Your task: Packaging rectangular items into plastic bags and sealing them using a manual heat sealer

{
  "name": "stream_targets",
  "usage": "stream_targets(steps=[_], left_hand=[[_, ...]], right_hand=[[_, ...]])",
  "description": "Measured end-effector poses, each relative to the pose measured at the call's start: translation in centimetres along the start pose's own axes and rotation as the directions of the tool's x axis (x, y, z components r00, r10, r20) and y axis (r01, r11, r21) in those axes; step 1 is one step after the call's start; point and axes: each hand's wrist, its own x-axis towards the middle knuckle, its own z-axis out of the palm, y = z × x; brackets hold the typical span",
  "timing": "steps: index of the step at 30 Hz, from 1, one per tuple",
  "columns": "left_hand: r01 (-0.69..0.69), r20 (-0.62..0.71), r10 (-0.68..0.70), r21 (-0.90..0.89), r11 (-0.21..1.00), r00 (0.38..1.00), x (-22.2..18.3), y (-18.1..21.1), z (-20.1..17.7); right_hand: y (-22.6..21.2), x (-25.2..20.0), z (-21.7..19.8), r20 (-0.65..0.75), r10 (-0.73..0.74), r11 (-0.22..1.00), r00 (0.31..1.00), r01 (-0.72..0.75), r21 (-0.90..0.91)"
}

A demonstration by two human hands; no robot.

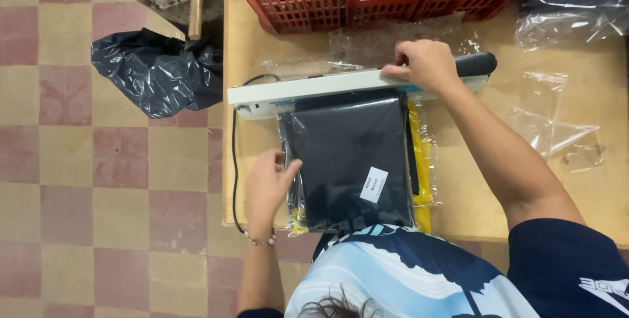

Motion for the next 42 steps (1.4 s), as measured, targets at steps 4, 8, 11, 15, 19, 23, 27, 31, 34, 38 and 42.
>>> stream_targets(steps=[4, 8, 11, 15, 19, 23, 27, 31, 34, 38, 42], left_hand=[[0.091, 0.118, -0.07, -0.178, 0.98, 0.99, -1.9, -0.2, 1.9], [0.229, 0.219, -0.174, -0.258, 0.939, 0.96, -1.4, 0.8, 2.8], [0.201, 0.247, -0.134, -0.269, 0.942, 0.96, -0.6, 1.6, 3.1], [0.171, 0.2, -0.105, -0.355, 0.919, 0.974, 0.0, 1.9, 3.6], [0.248, 0.255, -0.143, -0.447, 0.859, 0.956, 0.8, 1.8, 3.7], [0.237, 0.258, -0.12, -0.495, 0.836, 0.959, 1.6, 1.2, 4.4], [0.23, 0.285, -0.08, -0.542, 0.808, 0.955, 1.1, 2.7, 3.6], [0.238, 0.285, -0.065, -0.629, 0.74, 0.956, 1.1, 2.9, 3.8], [0.261, 0.282, -0.077, -0.708, 0.656, 0.956, 1.9, 1.3, 5.6], [0.263, 0.286, -0.046, -0.793, 0.549, 0.957, 1.9, 0.4, 6.5], [0.244, 0.263, -0.042, -0.806, 0.54, 0.964, 1.6, 0.4, 6.5]], right_hand=[[0.2, 0.2, 0.1, -0.002, -0.008, 1.0, 1.0, 0.008, 0.021], [0.4, 0.2, 0.3, -0.013, -0.014, 1.0, 1.0, 0.014, 0.026], [-0.2, 0.1, -0.9, -0.01, -0.033, 0.999, 0.999, 0.033, 0.017], [-1.5, -0.1, -2.8, 0.049, -0.051, 0.996, 0.997, 0.047, 0.08], [-1.5, -0.2, -2.7, 0.035, -0.061, 0.994, 0.998, 0.058, 0.09], [-0.8, 0.1, -1.7, 0.007, -0.074, 0.996, 0.997, 0.074, 0.06], [-0.8, 0.1, -1.6, -0.01, -0.085, 0.995, 0.996, 0.086, 0.06], [-0.9, 0.1, -1.7, 0.0, -0.09, 0.994, 0.996, 0.09, 0.06], [-0.9, 0.2, -1.7, 0.003, -0.083, 0.995, 0.997, 0.082, 0.059], [-0.9, 0.1, -1.8, -0.018, -0.085, 0.994, 0.996, 0.086, 0.066], [-1.2, -0.2, -2.0, -0.035, -0.115, 0.991, 0.993, 0.117, 0.061]])
